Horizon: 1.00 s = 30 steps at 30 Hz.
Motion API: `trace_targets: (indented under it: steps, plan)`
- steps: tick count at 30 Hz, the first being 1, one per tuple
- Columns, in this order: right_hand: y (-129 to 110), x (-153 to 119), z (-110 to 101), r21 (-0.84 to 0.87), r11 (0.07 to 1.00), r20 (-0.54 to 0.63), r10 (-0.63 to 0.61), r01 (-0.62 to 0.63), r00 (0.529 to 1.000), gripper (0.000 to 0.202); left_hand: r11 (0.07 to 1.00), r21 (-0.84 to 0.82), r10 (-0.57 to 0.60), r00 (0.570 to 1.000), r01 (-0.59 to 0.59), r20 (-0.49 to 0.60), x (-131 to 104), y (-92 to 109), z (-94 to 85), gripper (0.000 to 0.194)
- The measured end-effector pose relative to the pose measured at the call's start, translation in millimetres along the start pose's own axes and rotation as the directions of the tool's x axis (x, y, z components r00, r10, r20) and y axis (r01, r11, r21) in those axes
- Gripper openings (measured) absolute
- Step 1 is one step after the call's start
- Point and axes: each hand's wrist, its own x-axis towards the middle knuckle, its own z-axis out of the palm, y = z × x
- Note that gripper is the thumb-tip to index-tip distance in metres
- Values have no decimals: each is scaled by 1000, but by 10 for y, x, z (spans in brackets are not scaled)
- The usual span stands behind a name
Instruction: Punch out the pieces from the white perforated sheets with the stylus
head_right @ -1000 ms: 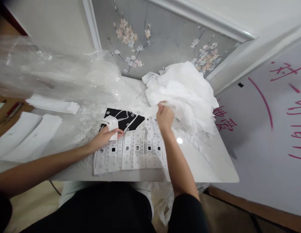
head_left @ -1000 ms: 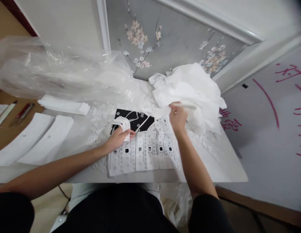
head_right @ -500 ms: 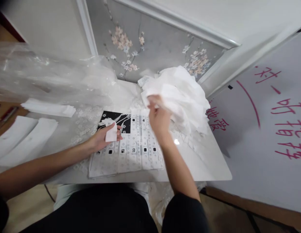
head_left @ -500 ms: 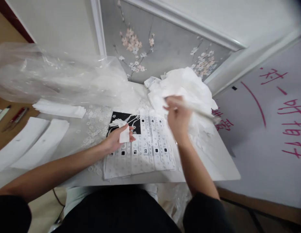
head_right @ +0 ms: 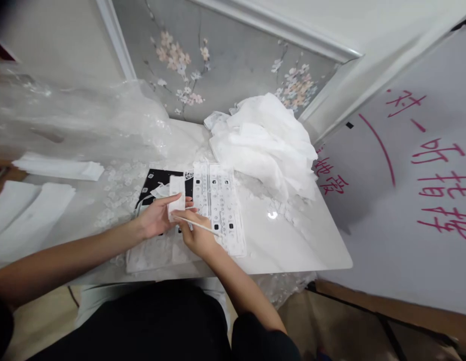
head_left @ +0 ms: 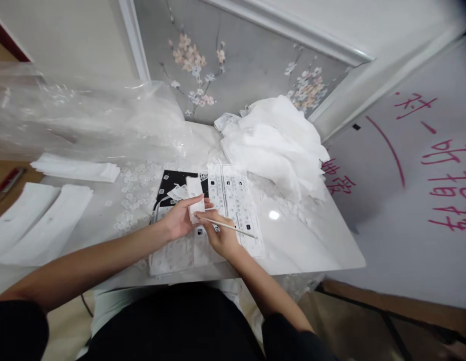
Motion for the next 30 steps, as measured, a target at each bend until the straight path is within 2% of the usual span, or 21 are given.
trace_targets:
  steps: [3, 6, 8, 9, 11, 12, 14, 20, 23, 26, 28, 30]
  plan:
    - [28, -41, -121, 44, 999, 11, -24, 23, 1000, 22, 993, 66, 95, 995, -98, 42, 46, -14, 7, 19]
    - [165, 49, -340, 47, 998, -77, 38, -34, 996, 17, 942, 212, 264, 965, -260, 13, 99, 18, -10, 19]
    - [326, 181, -471, 39, 993, -119, 112, -108, 987, 17, 837, 421, 379, 925, -351, 18, 146, 44, -35, 18]
    - [415, 251, -511, 27, 990, -97, 141, -139, 985, 19, 755, 542, 417, 908, -369, 38, 176, 51, -52, 18]
    - [581, 364, -529, -3, 986, -14, 164, -164, 986, 21, 556, 755, 453, 888, -347, 75, 244, 51, -98, 18]
    - [650, 398, -511, -19, 987, 22, 162, -161, 987, 22, 486, 815, 449, 890, -316, 77, 278, 43, -125, 18]
    - [748, 421, -449, -37, 990, 51, 141, -140, 989, 22, 418, 867, 442, 894, -270, 66, 338, 19, -182, 23]
    - [827, 371, -360, -115, 991, 74, 76, -67, 994, 22, 346, 909, 453, 890, -234, 56, 383, -15, -253, 23]
    - [821, 346, -377, -237, 971, 95, 28, -5, 995, 21, 375, 895, 455, 889, -240, 48, 370, -12, -245, 21]
    - [788, 293, -383, -441, 886, 171, -71, 141, 983, 21, 419, 867, 470, 882, -270, 47, 353, -12, -235, 16]
    - [749, 256, -370, -558, 791, 243, -135, 252, 961, 24, 416, 862, 485, 873, -290, 60, 345, -13, -231, 14]
    - [703, 235, -344, -631, 714, 288, -148, 304, 946, 23, 398, 868, 493, 867, -298, 71, 344, -15, -232, 16]
